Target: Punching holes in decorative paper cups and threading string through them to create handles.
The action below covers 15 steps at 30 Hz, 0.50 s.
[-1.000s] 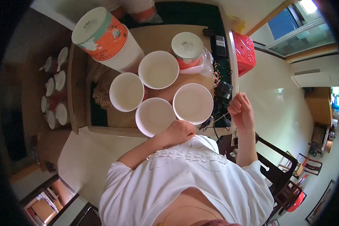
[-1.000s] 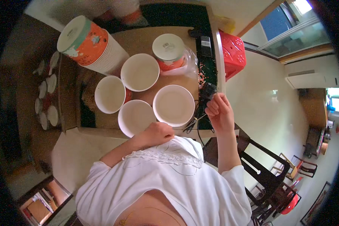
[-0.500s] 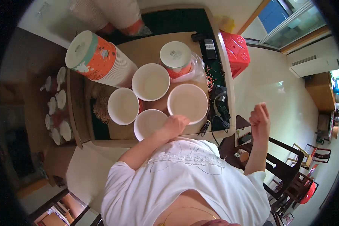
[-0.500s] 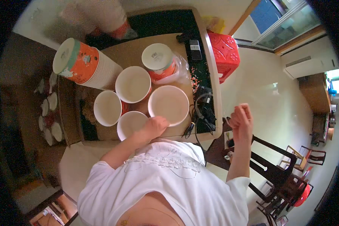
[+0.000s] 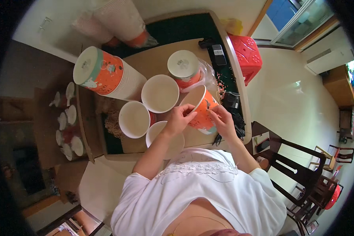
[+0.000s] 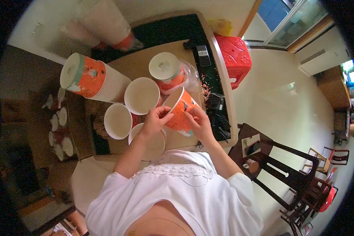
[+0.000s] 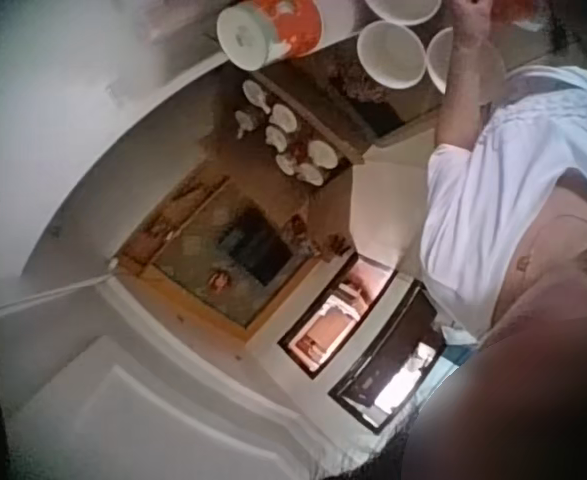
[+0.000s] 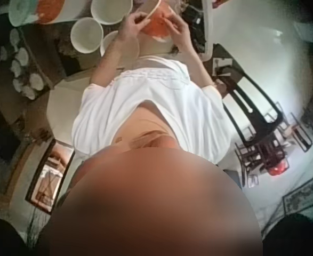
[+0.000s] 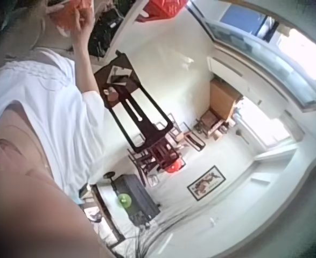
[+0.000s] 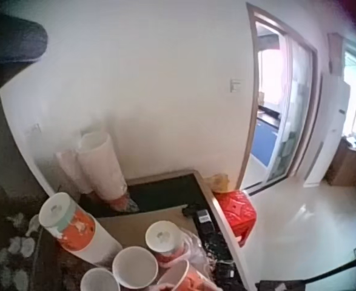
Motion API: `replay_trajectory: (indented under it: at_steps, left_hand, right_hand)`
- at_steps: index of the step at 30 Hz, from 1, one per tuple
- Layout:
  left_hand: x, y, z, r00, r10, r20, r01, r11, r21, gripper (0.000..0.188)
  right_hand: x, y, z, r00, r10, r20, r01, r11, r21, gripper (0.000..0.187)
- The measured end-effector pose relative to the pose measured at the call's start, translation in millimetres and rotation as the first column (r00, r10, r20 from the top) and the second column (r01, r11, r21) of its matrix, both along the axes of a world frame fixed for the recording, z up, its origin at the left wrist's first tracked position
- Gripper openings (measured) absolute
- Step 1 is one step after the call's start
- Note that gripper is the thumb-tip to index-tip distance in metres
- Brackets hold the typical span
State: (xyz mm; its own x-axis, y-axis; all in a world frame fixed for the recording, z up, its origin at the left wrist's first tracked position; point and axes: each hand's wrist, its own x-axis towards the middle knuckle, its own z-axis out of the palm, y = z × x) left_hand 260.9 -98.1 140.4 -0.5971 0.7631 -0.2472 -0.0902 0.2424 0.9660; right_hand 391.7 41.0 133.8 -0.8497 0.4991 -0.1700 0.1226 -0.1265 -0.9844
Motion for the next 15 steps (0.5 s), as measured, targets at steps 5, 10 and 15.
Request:
replay_trajectory:
  at_steps: [5,10,15]
  left_hand:
    - [-4.6,-7.3,-3.7,0.994,-0.029,0.102,0.018,0.994,0.109,0.023]
    - [-5.0,-0.5,-24.1,0.988,-0.059,0.140,0.041,0.991,0.127,0.028]
    - [-2.2,5.0,-35.2,1.000,0.002,0.000,-0.002,1.000,0.020,0.021]
  right_hand:
    - [-8.2,3.0,-5.1,0.991,-0.103,-0.080,0.120,0.960,0.253,0.011]
    - [-5.6,-3.4,-16.5,0.999,-0.004,0.040,-0.004,0.979,0.202,0.011]
    - [-0.8,-16.1,-25.4,0.997,0.056,-0.051,-0.032,0.924,0.382,0.011]
